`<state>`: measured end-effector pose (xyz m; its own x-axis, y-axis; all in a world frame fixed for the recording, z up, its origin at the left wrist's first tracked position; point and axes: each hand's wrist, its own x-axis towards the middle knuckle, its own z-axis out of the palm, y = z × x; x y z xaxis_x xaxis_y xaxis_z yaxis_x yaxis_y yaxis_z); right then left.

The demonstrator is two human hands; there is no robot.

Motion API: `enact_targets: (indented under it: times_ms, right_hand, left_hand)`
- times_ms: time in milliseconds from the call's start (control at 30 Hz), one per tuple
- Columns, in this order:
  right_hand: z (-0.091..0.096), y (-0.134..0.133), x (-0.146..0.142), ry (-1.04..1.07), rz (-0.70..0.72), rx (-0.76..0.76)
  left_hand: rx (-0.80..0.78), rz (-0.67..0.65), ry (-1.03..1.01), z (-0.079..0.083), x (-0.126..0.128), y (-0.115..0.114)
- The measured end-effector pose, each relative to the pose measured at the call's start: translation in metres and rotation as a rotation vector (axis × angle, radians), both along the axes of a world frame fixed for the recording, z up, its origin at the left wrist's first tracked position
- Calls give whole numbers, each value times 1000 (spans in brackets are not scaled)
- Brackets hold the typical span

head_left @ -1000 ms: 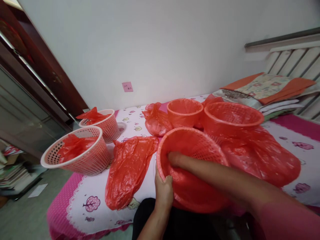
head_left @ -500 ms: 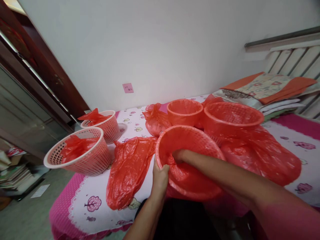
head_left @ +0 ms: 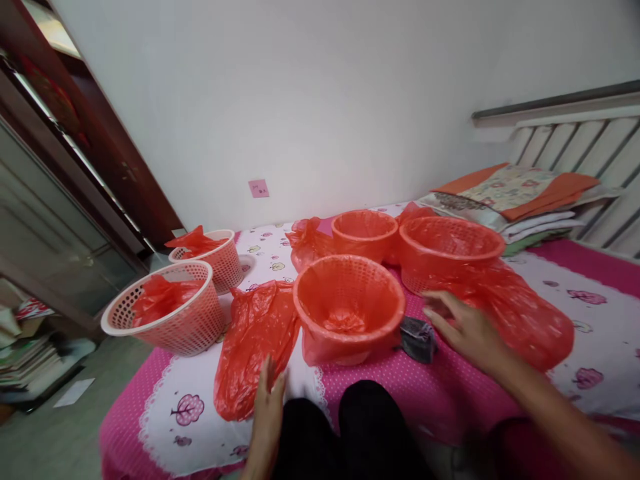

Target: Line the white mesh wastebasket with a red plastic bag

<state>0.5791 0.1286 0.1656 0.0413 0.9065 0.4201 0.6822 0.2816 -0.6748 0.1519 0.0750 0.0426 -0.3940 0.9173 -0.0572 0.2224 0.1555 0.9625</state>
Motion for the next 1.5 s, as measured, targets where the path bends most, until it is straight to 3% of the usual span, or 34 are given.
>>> enact_targets:
  times_ms: [100,167,267,333,433,533,633,700,767,1100,1267,1500]
  right_hand:
    - [-95,-51,8,98,-111,-141]
    - [-163,-88,-12,133,-96,-265]
    - [-239,-132,-60,46,-47,-329]
    - [-264,-146,-86,-5,2,-339]
    - [-269,-149,-102,-63,19,-386]
    - [-252,-146,-108,-125,55,-339]
    - [-230,-149,-124,-189,259,-255]
    - [-219,-151,-138,-223,437,-271]
    - [-212,-152,-148,-252,521,-300]
    - [-219,-141,-149,-286,394,-196]
    - [-224,-138,-147,-249,354,-96]
    - [-246,-130,-142,-212,332,35]
  left_hand:
    - [-175,-80,380,-78,-17,-55]
    - [-254,-167,608,-114,-19,-82]
    - [-276,-202,773,-132,-14,-97]
    - [-301,-213,828,-128,-9,-93]
    - [-315,-220,892,-118,-5,-83]
    - [-299,-235,920,-115,-5,-80]
    - [-347,-248,922,-114,-5,-80]
    - [-371,-244,930,-111,-3,-81]
    - [-373,-236,943,-106,0,-80]
    - [-472,-191,984,-64,26,-71]
    - [-459,-172,1007,-60,32,-66]
    - [-473,-181,995,-58,32,-61]
